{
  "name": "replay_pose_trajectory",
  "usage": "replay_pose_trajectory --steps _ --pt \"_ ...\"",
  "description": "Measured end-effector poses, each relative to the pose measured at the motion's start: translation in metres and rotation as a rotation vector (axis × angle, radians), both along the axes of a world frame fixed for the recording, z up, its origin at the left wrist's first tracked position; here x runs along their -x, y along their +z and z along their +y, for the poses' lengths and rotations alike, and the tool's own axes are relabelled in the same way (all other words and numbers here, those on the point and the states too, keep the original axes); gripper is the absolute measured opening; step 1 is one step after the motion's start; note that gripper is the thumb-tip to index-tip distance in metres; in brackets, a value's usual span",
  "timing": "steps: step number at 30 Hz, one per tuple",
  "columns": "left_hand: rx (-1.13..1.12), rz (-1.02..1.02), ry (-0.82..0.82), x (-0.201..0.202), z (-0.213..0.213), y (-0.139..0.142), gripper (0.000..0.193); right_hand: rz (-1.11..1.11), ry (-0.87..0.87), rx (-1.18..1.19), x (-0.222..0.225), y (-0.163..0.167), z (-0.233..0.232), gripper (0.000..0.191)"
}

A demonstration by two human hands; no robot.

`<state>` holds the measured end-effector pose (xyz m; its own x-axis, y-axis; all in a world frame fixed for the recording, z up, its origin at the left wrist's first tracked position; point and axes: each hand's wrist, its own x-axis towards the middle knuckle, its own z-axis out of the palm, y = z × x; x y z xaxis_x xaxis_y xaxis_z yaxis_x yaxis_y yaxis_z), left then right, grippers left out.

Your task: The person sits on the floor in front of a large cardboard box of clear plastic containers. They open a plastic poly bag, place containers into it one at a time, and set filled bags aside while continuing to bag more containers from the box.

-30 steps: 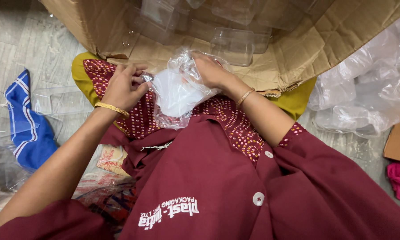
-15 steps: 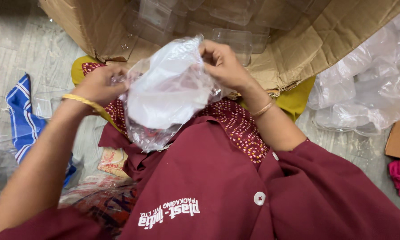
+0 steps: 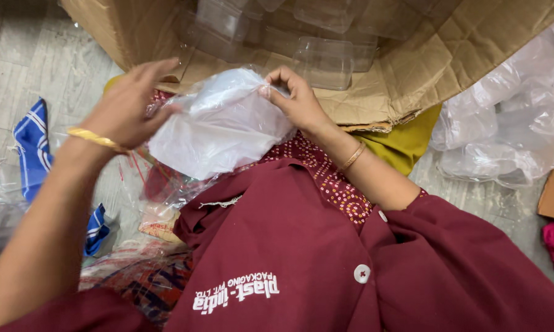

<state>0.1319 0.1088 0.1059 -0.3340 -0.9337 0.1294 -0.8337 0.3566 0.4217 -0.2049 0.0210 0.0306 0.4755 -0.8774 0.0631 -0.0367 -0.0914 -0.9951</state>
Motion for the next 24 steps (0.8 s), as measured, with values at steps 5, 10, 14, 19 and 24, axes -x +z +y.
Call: replay_pose_trajectory --steps 5,10,14,19,24 --pt "-0.344 -0.115 -0.031 0.034 -0.002 -0.01 0.065 0.134 -0.171 0.217 0.015 -0.004 -0.011 0.013" --pt "-0.651 -0.298 -0.003 0.022 -0.003 -0.018 0.046 -0.054 -0.364 -0.145 0.016 -0.024 -0.022 0.01" --pt "-0.758 -0.371 -0.058 0.003 -0.003 -0.026 0.049 -0.069 -0.321 -0.255 0.007 -0.023 -0.013 0.013" --pt "-0.988 -0.573 -0.044 -0.026 0.004 -0.042 0.056 0.081 -0.21 0.249 0.003 -0.003 -0.001 0.016" --pt "-1.016 -0.583 -0.14 -0.003 0.013 -0.058 0.066 0.247 -0.135 0.113 -0.005 -0.017 -0.002 0.018"
